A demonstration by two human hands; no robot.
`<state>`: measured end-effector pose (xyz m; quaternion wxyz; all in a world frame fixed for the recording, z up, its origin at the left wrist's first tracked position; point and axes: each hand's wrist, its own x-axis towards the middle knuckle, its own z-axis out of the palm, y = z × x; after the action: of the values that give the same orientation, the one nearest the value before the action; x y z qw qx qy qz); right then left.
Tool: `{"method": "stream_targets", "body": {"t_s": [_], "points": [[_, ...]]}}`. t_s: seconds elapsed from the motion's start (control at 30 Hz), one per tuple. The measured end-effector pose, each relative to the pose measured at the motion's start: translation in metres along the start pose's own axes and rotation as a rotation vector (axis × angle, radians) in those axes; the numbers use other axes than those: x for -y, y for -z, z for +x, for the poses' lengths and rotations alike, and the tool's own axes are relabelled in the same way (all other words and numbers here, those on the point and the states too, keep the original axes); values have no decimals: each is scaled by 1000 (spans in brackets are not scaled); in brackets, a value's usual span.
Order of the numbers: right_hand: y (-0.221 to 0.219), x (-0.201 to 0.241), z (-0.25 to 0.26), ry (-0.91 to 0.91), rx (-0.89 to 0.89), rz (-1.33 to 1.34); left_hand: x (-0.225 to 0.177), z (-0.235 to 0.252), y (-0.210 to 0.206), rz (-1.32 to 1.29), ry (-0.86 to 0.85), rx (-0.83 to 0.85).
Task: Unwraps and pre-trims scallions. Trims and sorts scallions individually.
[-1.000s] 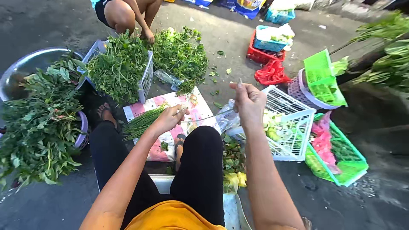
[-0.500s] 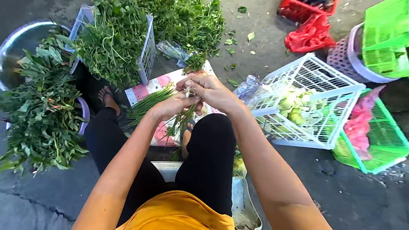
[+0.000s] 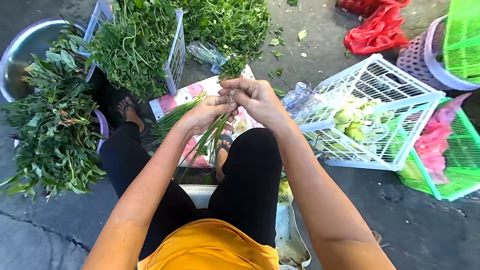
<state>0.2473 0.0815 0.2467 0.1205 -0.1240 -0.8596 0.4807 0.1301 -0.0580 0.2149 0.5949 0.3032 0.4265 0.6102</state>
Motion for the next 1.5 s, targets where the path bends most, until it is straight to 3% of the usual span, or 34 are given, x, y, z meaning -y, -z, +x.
{"method": "stream_targets", "body": {"t_s": [0.07,0.27,0.37,0.43,0.47,0.53,0.6,0.7,0.8,0.93,1.07,1.17,1.3,1.37,1.5], "points": [[-1,-4,-2,-39,27,-14,0,-2,-5,136,26,-23],[5,-19,8,-81,178,38,-7,8,-3,895,-12,-74],[11,-39,20,-212,199,322,-7,20,24,882,-16,-146],[13,-76,33,-306,157,479,8,30,60,805,18,-314],[9,-102,40,-365,89,508,20,34,81,875,110,-426],[-14,-165,48,-537,-73,445,51,41,116,1061,457,-544],[-48,-232,45,-673,-84,294,95,48,136,1013,613,-598],[-100,-306,43,-728,-19,161,151,69,146,912,539,-676],[-140,-340,49,-743,-29,49,195,104,158,1047,477,-622],[-174,-356,62,-784,-79,-61,243,160,193,1255,578,-439],[-178,-358,51,-698,-118,-59,242,172,208,1182,640,-383],[-165,-355,40,-618,-210,155,216,169,215,978,644,-348],[-140,-334,37,-732,-136,792,190,165,212,619,618,-346],[-139,-329,33,-685,-122,826,191,168,203,518,578,-385],[-139,-327,29,-735,-171,807,204,170,195,601,576,-483]]}}
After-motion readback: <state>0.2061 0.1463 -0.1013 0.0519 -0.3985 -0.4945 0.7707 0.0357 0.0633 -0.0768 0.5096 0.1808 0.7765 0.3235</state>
